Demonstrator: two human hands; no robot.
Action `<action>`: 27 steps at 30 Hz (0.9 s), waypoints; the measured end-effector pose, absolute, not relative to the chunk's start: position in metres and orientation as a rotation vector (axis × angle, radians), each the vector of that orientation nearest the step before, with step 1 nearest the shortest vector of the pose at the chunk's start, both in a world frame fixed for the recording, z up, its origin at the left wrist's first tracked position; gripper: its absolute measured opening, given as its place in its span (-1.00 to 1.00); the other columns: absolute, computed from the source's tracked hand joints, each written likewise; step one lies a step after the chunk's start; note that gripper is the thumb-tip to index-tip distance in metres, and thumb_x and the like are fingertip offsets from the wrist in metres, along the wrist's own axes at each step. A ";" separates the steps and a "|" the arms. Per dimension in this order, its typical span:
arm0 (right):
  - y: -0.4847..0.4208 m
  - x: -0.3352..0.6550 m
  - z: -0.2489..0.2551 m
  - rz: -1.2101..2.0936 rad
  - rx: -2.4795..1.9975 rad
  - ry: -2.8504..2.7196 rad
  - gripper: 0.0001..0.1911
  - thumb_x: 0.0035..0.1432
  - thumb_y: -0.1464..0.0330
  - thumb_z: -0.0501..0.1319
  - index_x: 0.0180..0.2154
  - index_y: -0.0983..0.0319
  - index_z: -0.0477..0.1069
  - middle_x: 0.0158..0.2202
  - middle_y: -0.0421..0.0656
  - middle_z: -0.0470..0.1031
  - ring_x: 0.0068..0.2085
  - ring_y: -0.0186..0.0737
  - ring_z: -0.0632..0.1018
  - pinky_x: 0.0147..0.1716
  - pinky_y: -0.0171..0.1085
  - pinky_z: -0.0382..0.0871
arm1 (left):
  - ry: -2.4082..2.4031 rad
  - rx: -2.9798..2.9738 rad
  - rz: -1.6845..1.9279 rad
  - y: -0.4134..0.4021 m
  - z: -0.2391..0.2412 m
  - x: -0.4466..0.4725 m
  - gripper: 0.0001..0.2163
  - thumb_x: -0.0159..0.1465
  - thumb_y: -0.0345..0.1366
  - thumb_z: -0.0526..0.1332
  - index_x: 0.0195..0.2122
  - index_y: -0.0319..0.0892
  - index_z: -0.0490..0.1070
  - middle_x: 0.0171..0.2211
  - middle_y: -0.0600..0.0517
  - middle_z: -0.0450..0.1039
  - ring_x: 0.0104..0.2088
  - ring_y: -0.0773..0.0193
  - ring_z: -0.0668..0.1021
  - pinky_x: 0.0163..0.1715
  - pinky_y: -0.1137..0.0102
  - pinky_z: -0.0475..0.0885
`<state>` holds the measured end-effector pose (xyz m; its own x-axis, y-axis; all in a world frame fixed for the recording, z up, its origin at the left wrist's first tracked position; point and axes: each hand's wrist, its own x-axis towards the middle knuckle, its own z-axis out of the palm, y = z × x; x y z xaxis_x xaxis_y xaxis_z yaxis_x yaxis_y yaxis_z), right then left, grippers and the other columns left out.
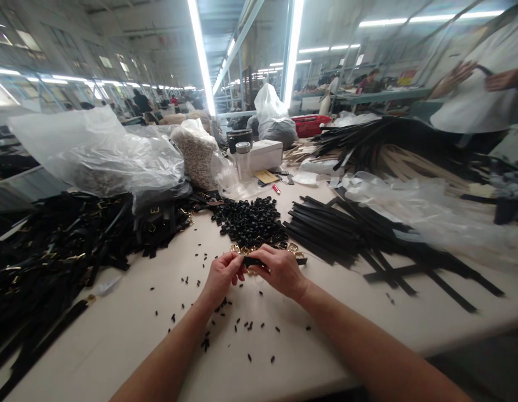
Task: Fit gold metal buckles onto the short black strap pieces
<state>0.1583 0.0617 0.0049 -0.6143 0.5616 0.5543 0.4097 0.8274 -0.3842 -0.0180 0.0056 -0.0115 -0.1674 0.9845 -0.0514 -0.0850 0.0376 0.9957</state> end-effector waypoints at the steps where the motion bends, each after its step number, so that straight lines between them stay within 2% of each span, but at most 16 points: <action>1: 0.062 0.158 0.004 0.285 -0.702 -2.313 -0.79 0.23 0.22 0.18 -0.15 0.14 0.46 -0.28 -0.21 0.52 -0.33 -0.34 0.52 -0.36 -0.36 0.23 | 1.286 1.021 1.334 0.005 -0.012 -0.018 -0.70 0.14 -0.04 0.27 -0.45 -0.21 0.41 -0.58 0.05 0.44 -0.65 0.41 0.40 -0.72 0.54 0.18; 4: 0.062 0.157 0.003 0.270 -0.677 -2.307 -0.79 0.25 0.23 0.16 -0.14 0.15 0.47 -0.30 -0.20 0.52 -0.34 -0.35 0.52 -0.37 -0.38 0.24 | 1.273 0.991 1.330 0.004 -0.012 -0.017 -0.70 0.14 -0.03 0.27 -0.45 -0.20 0.40 -0.58 0.06 0.43 -0.66 0.41 0.39 -0.73 0.54 0.16; 12: 0.066 0.159 0.008 0.218 -0.658 -2.358 -0.77 0.29 0.26 0.10 -0.27 0.20 0.48 -0.37 -0.18 0.52 -0.39 -0.36 0.48 -0.41 -0.36 0.17 | 1.239 0.987 1.309 0.004 -0.002 -0.020 -0.68 0.10 -0.04 0.31 -0.44 -0.23 0.42 -0.55 0.02 0.46 -0.64 0.42 0.40 -0.70 0.54 0.18; 19: 0.094 0.173 0.003 0.206 -0.847 -2.260 -0.83 0.24 0.33 0.14 -0.34 0.22 0.47 -0.37 -0.18 0.53 -0.38 -0.34 0.48 -0.40 -0.35 0.16 | 1.593 0.960 1.646 0.016 0.009 -0.093 -0.61 0.06 0.04 0.29 -0.41 -0.25 0.44 -0.50 -0.01 0.48 -0.56 0.36 0.48 -0.60 0.50 0.29; 23: 0.102 0.178 0.001 0.210 -0.905 -2.210 -0.88 0.20 0.35 0.20 -0.37 0.21 0.46 -0.38 -0.19 0.53 -0.37 -0.34 0.49 -0.40 -0.36 0.16 | 1.784 1.293 1.438 0.035 0.006 -0.121 -0.67 0.06 -0.01 0.30 -0.40 -0.22 0.46 -0.48 -0.01 0.50 -0.48 0.26 0.52 -0.53 0.44 0.35; 27: 0.106 0.178 -0.002 0.228 -0.930 -2.201 -0.90 0.19 0.36 0.21 -0.36 0.21 0.46 -0.37 -0.20 0.54 -0.37 -0.34 0.49 -0.40 -0.36 0.16 | 1.924 1.801 1.140 0.062 0.007 -0.118 -0.79 0.15 -0.13 0.23 -0.39 -0.16 0.50 -0.43 -0.01 0.50 -0.40 0.21 0.53 -0.40 0.38 0.38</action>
